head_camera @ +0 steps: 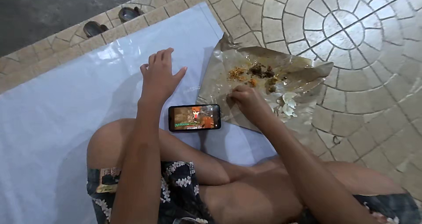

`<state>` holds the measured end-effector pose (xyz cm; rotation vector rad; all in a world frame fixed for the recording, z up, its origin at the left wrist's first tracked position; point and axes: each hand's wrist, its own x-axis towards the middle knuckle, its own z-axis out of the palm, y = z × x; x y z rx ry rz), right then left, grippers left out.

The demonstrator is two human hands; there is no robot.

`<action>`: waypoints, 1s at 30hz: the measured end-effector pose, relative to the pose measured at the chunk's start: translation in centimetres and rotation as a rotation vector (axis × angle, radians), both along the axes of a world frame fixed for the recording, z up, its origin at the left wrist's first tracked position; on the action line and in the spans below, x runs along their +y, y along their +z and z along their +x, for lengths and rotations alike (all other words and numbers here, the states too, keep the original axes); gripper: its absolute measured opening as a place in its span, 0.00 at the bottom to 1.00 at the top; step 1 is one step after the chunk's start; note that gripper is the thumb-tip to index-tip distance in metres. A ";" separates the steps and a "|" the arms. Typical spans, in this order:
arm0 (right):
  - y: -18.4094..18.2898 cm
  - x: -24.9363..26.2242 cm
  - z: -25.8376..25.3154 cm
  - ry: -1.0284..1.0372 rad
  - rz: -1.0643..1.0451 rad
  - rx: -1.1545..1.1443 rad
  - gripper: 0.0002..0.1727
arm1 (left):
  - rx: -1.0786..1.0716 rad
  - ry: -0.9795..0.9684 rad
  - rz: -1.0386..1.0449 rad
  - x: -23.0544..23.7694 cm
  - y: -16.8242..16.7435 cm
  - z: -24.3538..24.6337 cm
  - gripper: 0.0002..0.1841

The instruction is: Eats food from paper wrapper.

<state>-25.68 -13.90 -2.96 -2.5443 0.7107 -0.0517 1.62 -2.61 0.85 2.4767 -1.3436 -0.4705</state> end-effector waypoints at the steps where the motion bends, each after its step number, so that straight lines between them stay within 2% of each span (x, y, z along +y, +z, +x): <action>1: 0.1 0.0 0.0 -0.005 0.002 0.010 0.08 | 0.002 0.000 0.005 0.0 0.0 0.0 0.37; 4: 0.6 -0.4 -0.2 -0.062 0.026 0.069 0.07 | 0.003 -0.004 0.000 -0.1 0.0 0.1 0.37; 8: 0.9 -1.2 -0.6 -0.165 0.036 0.008 0.06 | 0.009 0.009 -0.030 0.1 0.0 0.2 0.37; 15: 1.5 -1.7 0.4 -0.273 -0.114 -0.040 0.08 | 0.025 0.001 -0.069 -0.6 0.5 -0.1 0.37; 19: 1.1 -3.1 1.6 -0.226 -0.129 -0.097 0.09 | 0.038 0.000 -0.072 -0.6 0.6 0.0 0.37; 30: -0.4 -2.7 3.2 -0.019 -0.306 0.072 0.14 | 0.022 0.020 -0.049 -0.5 0.9 0.2 0.38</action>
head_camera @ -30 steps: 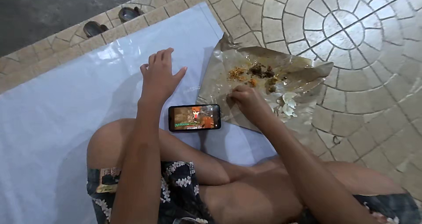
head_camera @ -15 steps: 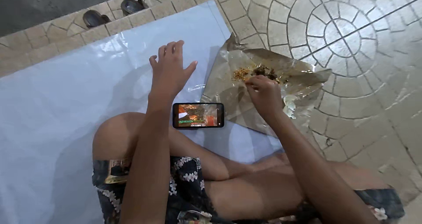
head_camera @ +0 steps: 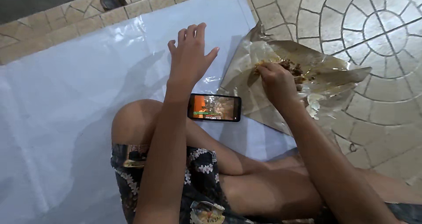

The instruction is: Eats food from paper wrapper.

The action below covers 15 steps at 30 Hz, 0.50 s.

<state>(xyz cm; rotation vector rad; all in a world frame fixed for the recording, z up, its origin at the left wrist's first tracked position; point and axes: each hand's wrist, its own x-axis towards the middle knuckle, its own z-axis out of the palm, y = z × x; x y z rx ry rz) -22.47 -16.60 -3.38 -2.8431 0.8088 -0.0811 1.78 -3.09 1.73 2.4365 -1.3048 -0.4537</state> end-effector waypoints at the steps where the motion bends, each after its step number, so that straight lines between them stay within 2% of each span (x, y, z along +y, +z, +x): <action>1: 0.2 0.2 0.0 0.013 0.007 0.015 0.14 | -0.001 -0.002 0.001 0.1 0.0 0.0 0.38; 9: 0.5 1.2 0.1 0.064 0.057 0.083 0.20 | -0.020 -0.011 0.020 0.1 -0.2 -0.1 0.37; 15: 0.5 2.2 -0.2 0.028 0.115 0.031 0.10 | -0.016 -0.024 0.053 0.2 -0.1 -0.2 0.38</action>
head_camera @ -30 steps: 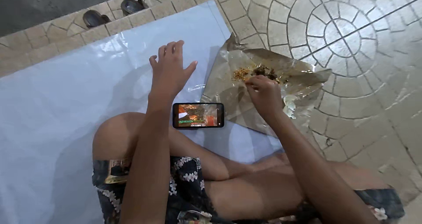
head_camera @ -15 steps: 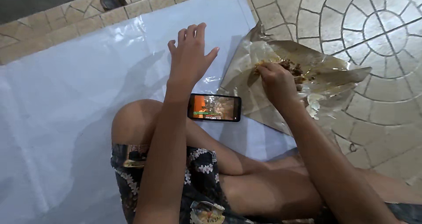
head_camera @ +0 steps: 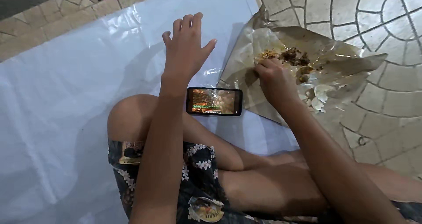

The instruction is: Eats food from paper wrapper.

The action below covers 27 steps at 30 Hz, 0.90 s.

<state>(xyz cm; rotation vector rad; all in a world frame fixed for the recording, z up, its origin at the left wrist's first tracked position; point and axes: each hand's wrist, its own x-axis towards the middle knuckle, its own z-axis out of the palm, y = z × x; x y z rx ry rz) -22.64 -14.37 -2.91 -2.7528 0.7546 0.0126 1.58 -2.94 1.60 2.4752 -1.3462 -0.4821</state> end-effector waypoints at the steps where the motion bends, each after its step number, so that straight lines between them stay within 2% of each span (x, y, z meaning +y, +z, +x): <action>1: -0.1 0.0 -0.1 -0.002 0.028 -0.032 0.09 | -0.004 -0.002 0.000 0.0 0.0 0.0 0.38; 6: 1.6 -0.9 -1.2 -0.114 0.355 -0.181 0.06 | 0.003 -0.008 -0.005 0.0 0.0 0.1 0.38; 13: 3.8 -3.0 -1.6 -0.637 1.006 -0.342 0.08 | 0.002 -0.018 -0.002 0.0 -0.3 0.1 0.38; 15: 3.2 -3.1 -1.5 -0.723 1.076 -0.341 0.08 | 0.001 -0.020 0.012 -0.1 -0.3 0.1 0.38; 17: 2.1 -3.0 -1.6 -0.676 0.969 -0.302 0.08 | 0.004 -0.020 0.021 -0.1 -0.3 0.1 0.37; 20: 0.7 -2.7 -1.7 -0.422 0.547 -0.195 0.07 | 0.005 -0.025 0.025 0.0 -0.5 0.2 0.37; 22: 0.3 -2.4 -1.9 -0.228 0.336 -0.186 0.08 | 0.010 -0.028 0.031 0.0 -0.5 0.2 0.38; 24: 0.1 -2.1 -1.9 -0.121 0.231 -0.176 0.08 | 0.013 -0.025 0.028 0.0 -0.4 0.2 0.37; 27: 1.0 -1.0 -1.6 -0.049 0.196 -0.098 0.12 | 0.021 -0.022 0.016 0.1 -0.6 0.1 0.37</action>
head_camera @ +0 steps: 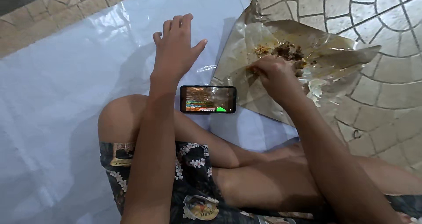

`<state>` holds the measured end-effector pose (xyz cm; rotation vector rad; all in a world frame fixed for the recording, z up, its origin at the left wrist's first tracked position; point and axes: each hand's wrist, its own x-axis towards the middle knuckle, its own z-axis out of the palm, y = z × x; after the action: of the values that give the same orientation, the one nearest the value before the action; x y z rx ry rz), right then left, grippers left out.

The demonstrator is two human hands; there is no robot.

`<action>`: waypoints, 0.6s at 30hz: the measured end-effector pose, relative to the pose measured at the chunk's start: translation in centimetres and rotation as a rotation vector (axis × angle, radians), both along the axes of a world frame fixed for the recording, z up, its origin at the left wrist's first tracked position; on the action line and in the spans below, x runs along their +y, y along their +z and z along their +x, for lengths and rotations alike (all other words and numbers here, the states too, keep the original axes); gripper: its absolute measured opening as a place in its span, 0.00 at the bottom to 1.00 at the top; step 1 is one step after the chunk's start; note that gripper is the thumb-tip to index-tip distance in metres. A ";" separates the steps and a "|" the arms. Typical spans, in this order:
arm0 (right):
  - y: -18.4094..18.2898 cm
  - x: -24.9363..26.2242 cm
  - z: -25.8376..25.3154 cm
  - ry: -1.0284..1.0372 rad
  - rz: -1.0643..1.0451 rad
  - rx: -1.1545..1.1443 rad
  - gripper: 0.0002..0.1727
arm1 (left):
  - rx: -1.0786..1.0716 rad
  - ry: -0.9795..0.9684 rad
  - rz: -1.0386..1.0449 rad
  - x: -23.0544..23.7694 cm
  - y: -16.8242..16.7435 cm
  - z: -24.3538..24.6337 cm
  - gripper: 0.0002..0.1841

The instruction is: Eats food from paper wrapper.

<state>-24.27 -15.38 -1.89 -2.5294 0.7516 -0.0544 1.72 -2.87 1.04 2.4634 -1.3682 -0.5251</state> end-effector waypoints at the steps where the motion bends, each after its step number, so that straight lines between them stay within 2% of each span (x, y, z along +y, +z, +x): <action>1: 0.3 0.6 0.0 0.023 -0.002 0.023 0.13 | 0.004 0.000 0.003 0.0 0.0 0.0 0.37; 4: 0.5 2.1 0.2 0.047 -0.002 0.075 0.21 | 0.015 0.000 0.012 -0.1 0.0 0.0 0.37; 8: -0.6 2.9 0.6 0.056 -0.066 0.099 0.26 | 0.013 -0.007 0.020 -0.2 -0.1 0.1 0.37; 14: -1.2 3.2 -0.4 0.184 -0.158 0.141 0.28 | 0.013 -0.010 0.022 -0.3 0.0 0.4 0.37; 18: -1.2 2.8 -1.1 0.236 -0.192 0.139 0.23 | 0.024 -0.009 -0.010 -0.4 0.0 -0.1 0.37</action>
<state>-25.34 -12.53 -3.11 -2.8112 0.5144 0.1367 1.67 -3.28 1.01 2.4358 -1.3702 -0.5471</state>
